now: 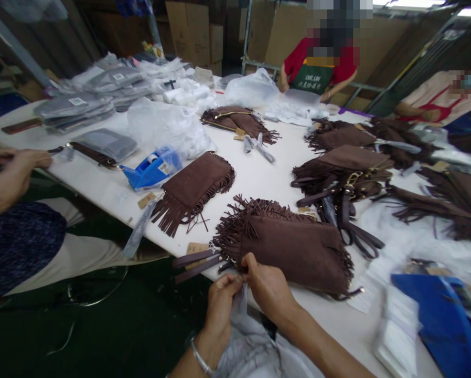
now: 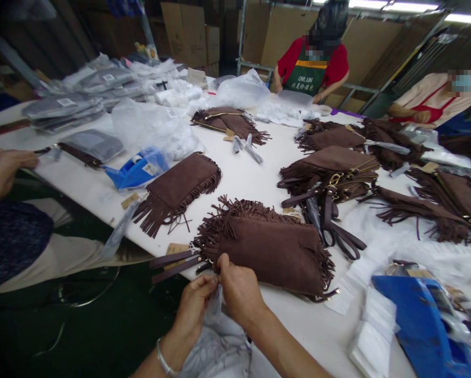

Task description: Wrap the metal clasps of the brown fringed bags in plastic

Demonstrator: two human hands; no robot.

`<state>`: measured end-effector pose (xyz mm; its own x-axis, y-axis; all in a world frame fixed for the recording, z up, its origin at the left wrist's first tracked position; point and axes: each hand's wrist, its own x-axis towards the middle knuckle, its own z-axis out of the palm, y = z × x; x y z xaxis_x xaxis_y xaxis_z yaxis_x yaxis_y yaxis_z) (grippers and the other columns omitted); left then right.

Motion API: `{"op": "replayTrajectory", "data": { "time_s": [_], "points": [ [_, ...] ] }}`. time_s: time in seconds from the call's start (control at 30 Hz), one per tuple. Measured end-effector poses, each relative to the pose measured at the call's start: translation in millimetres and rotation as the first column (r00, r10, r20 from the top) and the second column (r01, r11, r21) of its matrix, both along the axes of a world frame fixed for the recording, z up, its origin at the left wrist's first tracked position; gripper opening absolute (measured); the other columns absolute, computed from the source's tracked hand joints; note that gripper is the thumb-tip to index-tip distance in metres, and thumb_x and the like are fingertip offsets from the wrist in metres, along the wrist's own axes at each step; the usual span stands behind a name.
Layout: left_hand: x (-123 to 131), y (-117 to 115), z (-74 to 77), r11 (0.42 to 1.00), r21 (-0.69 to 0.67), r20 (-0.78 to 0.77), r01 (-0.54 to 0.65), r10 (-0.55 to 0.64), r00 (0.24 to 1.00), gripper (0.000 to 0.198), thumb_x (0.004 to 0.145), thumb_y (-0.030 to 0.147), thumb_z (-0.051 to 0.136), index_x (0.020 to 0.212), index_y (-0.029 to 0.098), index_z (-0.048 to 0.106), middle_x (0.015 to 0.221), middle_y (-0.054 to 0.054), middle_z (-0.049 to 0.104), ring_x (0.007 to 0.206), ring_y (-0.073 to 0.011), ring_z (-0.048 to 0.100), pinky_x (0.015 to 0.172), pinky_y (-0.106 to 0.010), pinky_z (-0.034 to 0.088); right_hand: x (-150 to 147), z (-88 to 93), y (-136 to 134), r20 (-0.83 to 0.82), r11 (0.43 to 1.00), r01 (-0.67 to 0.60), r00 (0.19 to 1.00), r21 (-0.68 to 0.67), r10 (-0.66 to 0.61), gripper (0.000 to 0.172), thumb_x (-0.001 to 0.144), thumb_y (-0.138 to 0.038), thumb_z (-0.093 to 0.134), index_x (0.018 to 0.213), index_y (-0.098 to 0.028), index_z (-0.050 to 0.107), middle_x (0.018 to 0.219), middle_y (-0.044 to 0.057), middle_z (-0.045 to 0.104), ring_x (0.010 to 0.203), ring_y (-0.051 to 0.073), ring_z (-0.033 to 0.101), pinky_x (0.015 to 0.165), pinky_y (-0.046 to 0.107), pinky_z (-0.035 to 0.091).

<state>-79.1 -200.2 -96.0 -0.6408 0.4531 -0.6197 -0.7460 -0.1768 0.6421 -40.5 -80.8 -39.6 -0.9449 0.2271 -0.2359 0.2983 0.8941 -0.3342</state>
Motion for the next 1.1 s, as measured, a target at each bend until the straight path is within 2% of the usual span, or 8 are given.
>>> {"op": "replayTrajectory", "data": {
  "time_s": [0.2,0.33,0.43,0.57,0.73,0.83,0.93,1.1],
  "points": [
    [0.7,2.9,3.5,0.998,0.070,0.106,-0.004,-0.004,0.994,0.016,0.064,0.022,0.075,0.075,0.010,0.071,0.071,-0.006,0.069,0.067,-0.0151,0.061,0.067,-0.025,0.046,20.8,-20.5,-4.8,-0.192,0.903,0.195,0.939,-0.384,-0.285,0.024,0.085,-0.011,0.043,0.106,-0.021,0.047,0.085,0.002,0.067,0.077,0.016,0.065,0.068,0.022,0.042],
    [-0.4,4.9,4.8,0.994,0.102,0.162,-0.043,0.026,0.986,0.013,0.060,0.015,0.077,0.069,0.010,0.070,0.071,-0.007,0.070,0.068,-0.0157,0.064,0.069,-0.025,0.048,25.0,-27.2,-10.5,-0.175,0.757,0.320,0.853,-0.569,-0.492,0.013,0.086,-0.020,0.048,0.099,-0.022,0.049,0.077,0.000,0.066,0.067,0.015,0.063,0.062,0.023,0.043],
    [0.7,6.5,4.2,0.994,0.091,0.210,-0.061,0.040,0.977,0.011,0.059,0.012,0.076,0.068,0.010,0.070,0.071,-0.007,0.071,0.067,-0.0163,0.064,0.068,-0.025,0.049,26.2,-29.7,-13.3,-0.125,0.670,0.411,0.791,-0.618,-0.599,0.011,0.086,-0.032,0.053,0.089,-0.022,0.051,0.065,-0.003,0.062,0.052,0.014,0.058,0.053,0.023,0.040],
    [4.7,9.6,3.1,0.990,0.081,0.232,-0.119,0.098,0.968,0.011,0.057,0.010,0.075,0.066,0.010,0.069,0.071,-0.007,0.070,0.065,-0.0149,0.063,0.066,-0.024,0.049,29.3,-30.6,-16.9,-0.151,0.717,0.437,0.789,-0.544,-0.596,0.020,0.086,-0.039,0.054,0.079,-0.021,0.058,0.063,-0.001,0.063,0.054,0.015,0.058,0.055,0.023,0.038],
    [12.7,13.0,1.2,0.989,0.055,0.086,-0.140,0.135,0.987,0.014,0.058,0.017,0.077,0.067,0.010,0.069,0.070,-0.006,0.068,0.067,-0.0143,0.061,0.066,-0.024,0.047,35.7,-34.9,-24.9,-0.244,0.794,0.395,0.804,-0.462,-0.542,0.029,0.092,-0.039,0.045,0.082,-0.020,0.065,0.079,0.004,0.067,0.073,0.017,0.061,0.069,0.025,0.041],
    [16.8,14.1,-3.3,0.988,-0.053,-0.080,-0.147,0.143,0.987,0.016,0.063,0.024,0.076,0.069,0.012,0.067,0.069,-0.004,0.067,0.067,-0.0144,0.059,0.065,-0.024,0.046,38.6,-38.5,-29.2,-0.240,0.771,0.371,0.802,-0.517,-0.547,0.032,0.093,-0.038,0.043,0.083,-0.020,0.067,0.080,0.005,0.066,0.076,0.018,0.060,0.073,0.025,0.041],
    [17.9,13.3,-4.5,0.977,-0.145,-0.205,-0.157,0.126,0.971,0.018,0.065,0.028,0.074,0.071,0.013,0.067,0.067,-0.002,0.065,0.064,-0.0131,0.056,0.063,-0.023,0.043,39.4,-43.7,-31.2,-0.166,0.646,0.364,0.776,-0.671,-0.609,0.029,0.090,-0.039,0.048,0.086,-0.020,0.068,0.076,0.003,0.065,0.073,0.017,0.059,0.068,0.024,0.043],
    [14.4,5.1,7.8,0.990,-0.112,-0.182,-0.086,0.065,0.981,0.023,0.063,0.032,0.076,0.073,0.013,0.069,0.071,-0.004,0.066,0.068,-0.0148,0.057,0.065,-0.024,0.043,37.1,-56.0,-30.8,0.064,0.301,0.397,0.689,-0.867,-0.722,0.037,0.079,-0.053,0.059,0.077,-0.017,0.064,0.054,-0.004,0.050,0.048,0.010,0.041,0.046,0.020,0.033]
  ]
}}
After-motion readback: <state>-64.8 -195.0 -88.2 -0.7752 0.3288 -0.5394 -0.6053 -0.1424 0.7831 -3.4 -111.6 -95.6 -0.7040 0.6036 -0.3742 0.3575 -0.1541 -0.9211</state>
